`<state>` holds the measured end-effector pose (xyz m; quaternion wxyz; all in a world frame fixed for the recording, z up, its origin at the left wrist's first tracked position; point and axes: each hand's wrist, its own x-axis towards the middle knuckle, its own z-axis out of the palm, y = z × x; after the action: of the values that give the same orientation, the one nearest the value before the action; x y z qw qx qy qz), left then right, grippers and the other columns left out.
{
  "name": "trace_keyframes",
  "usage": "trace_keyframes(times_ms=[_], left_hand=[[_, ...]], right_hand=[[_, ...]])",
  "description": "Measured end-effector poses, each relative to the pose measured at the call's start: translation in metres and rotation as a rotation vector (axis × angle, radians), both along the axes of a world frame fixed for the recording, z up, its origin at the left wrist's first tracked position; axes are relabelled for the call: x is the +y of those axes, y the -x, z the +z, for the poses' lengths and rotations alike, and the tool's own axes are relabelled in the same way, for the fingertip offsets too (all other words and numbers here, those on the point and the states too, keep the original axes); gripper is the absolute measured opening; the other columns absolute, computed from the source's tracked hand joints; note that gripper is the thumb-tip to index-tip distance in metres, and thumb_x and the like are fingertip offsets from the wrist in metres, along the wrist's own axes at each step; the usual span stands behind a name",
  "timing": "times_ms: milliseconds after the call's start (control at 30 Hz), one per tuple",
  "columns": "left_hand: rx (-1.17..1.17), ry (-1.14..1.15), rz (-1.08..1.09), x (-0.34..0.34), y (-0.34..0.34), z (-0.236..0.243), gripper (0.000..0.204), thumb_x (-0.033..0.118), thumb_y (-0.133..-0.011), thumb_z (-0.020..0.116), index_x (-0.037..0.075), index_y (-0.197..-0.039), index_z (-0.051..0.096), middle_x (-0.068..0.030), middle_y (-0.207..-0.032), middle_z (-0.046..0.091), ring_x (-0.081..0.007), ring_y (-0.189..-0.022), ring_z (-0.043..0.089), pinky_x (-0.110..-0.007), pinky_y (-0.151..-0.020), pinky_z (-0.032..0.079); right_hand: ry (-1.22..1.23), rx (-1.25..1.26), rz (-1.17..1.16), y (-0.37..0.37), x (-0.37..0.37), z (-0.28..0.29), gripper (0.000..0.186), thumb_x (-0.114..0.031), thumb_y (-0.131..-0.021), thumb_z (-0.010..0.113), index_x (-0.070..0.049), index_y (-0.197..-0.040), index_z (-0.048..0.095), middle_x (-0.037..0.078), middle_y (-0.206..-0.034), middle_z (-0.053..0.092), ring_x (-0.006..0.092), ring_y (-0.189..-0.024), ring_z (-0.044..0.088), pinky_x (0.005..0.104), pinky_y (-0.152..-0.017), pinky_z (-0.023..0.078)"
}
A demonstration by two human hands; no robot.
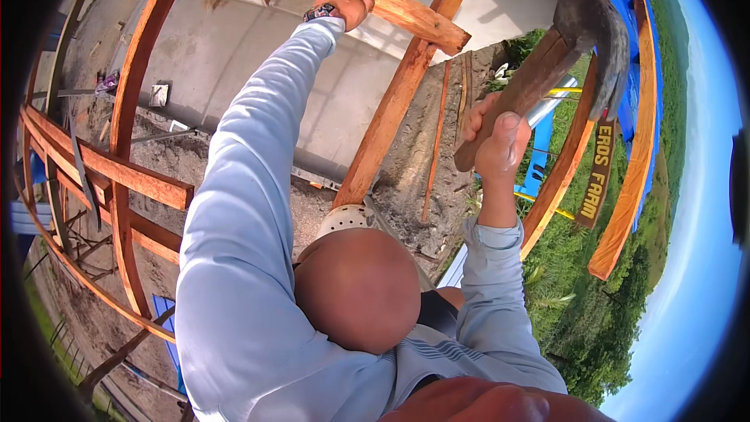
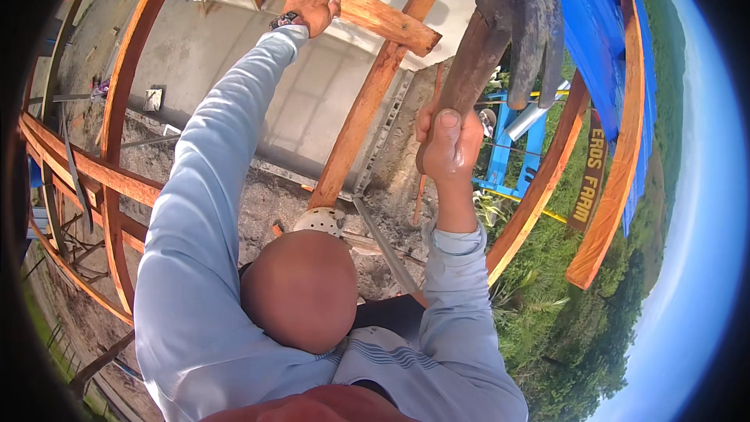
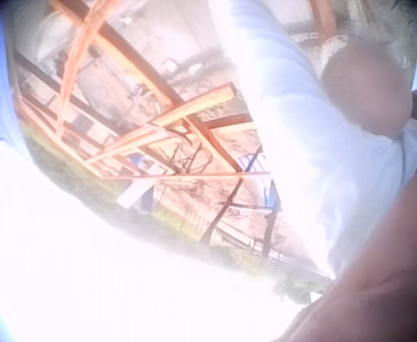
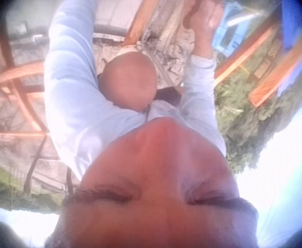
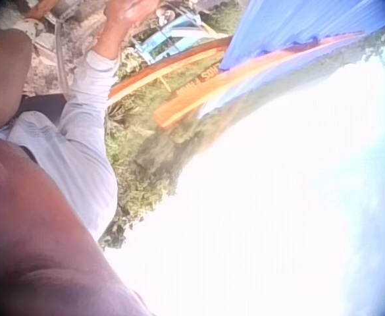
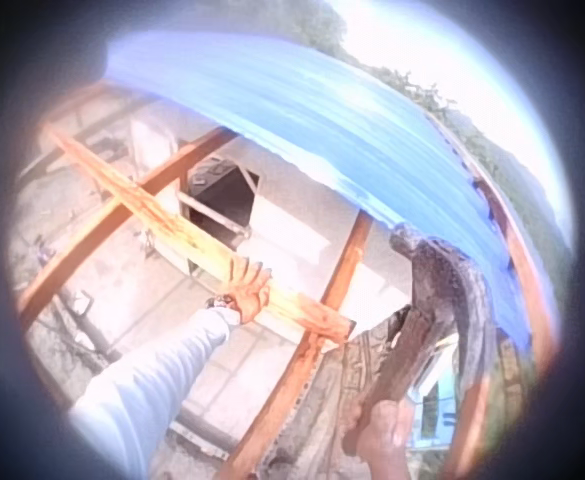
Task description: Assembling and securing the wooden frame for a roof on a small building.
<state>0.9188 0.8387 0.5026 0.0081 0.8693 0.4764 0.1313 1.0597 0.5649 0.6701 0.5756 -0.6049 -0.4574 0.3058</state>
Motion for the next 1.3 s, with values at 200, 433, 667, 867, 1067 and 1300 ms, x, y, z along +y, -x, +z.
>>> trace_keyframes(times_ms=[200,433,667,867,1067,1300], left_hand=[[-0.027,-0.004,-0.005,0.006,-0.015,0.012,0.051,0.034,-0.092,0.026,0.018,-0.14,0.029,-0.0051,-0.147,0.025,-0.0296,-0.138,0.012,-0.053,-0.111,0.003],[0.055,0.013,0.018,0.0,0.001,0.009,0.052,0.037,-0.093,0.027,0.018,-0.141,0.025,-0.0062,-0.147,0.023,-0.0309,-0.138,0.011,-0.052,-0.111,0.004],[-0.004,0.059,-0.021,-0.014,-0.013,-0.002,0.052,0.036,-0.091,0.027,0.019,-0.14,0.029,-0.0056,-0.147,0.024,-0.0304,-0.138,0.013,-0.053,-0.111,0.004],[-0.026,-0.049,0.018,0.006,-0.014,0.006,0.052,0.036,-0.091,0.028,0.017,-0.139,0.031,-0.0068,-0.146,0.027,-0.0316,-0.137,0.015,-0.053,-0.11,0.005],[-0.028,-0.004,0.053,0.004,0.016,0.008,0.052,0.035,-0.092,0.028,0.014,-0.14,0.03,-0.0078,-0.147,0.025,-0.0322,-0.138,0.012,-0.052,-0.11,0.005],[-0.553,0.433,0.106,-0.111,0.0,0.067,0.059,0.023,-0.08,0.058,0.01,-0.133,0.038,-0.0195,-0.136,0.036,-0.0378,-0.129,0.03,-0.058,-0.105,0.021]], right_hand=[[0.804,-0.116,-0.133,-0.04,0.016,-0.101,0.059,-0.061,-0.086,0.044,-0.003,-0.077,0.046,0.004,-0.057,0.046,0.0128,-0.043,0.046,0.0289,-0.039,0.037],[0.324,0.036,-0.002,0.003,-0.011,-0.015,0.057,-0.058,-0.088,0.043,-0.003,-0.075,0.048,0.004,-0.056,0.047,0.0125,-0.046,0.048,0.0273,-0.042,0.038],[0.686,0.004,-0.2,-0.034,0.004,-0.097,0.061,-0.061,-0.086,0.042,-0.001,-0.081,0.049,0.005,-0.056,0.047,0.0134,-0.045,0.047,0.0274,-0.042,0.039],[0.445,-0.036,-0.059,-0.014,-0.002,-0.015,0.063,-0.065,-0.086,0.039,-0.003,-0.075,0.048,0.005,-0.057,0.047,0.0127,-0.043,0.046,0.0277,-0.04,0.039],[0.566,-0.08,-0.095,-0.013,0.021,-0.117,0.059,-0.062,-0.087,0.04,-0.005,-0.071,0.044,0.003,-0.054,0.044,0.0142,-0.043,0.046,0.0292,-0.039,0.038],[0.864,0.219,-0.175,-0.059,0.001,-0.105,0.058,-0.067,-0.082,0.043,-0.01,-0.074,0.043,0.002,-0.052,0.039,0.0157,-0.04,0.041,0.0296,-0.038,0.037]])
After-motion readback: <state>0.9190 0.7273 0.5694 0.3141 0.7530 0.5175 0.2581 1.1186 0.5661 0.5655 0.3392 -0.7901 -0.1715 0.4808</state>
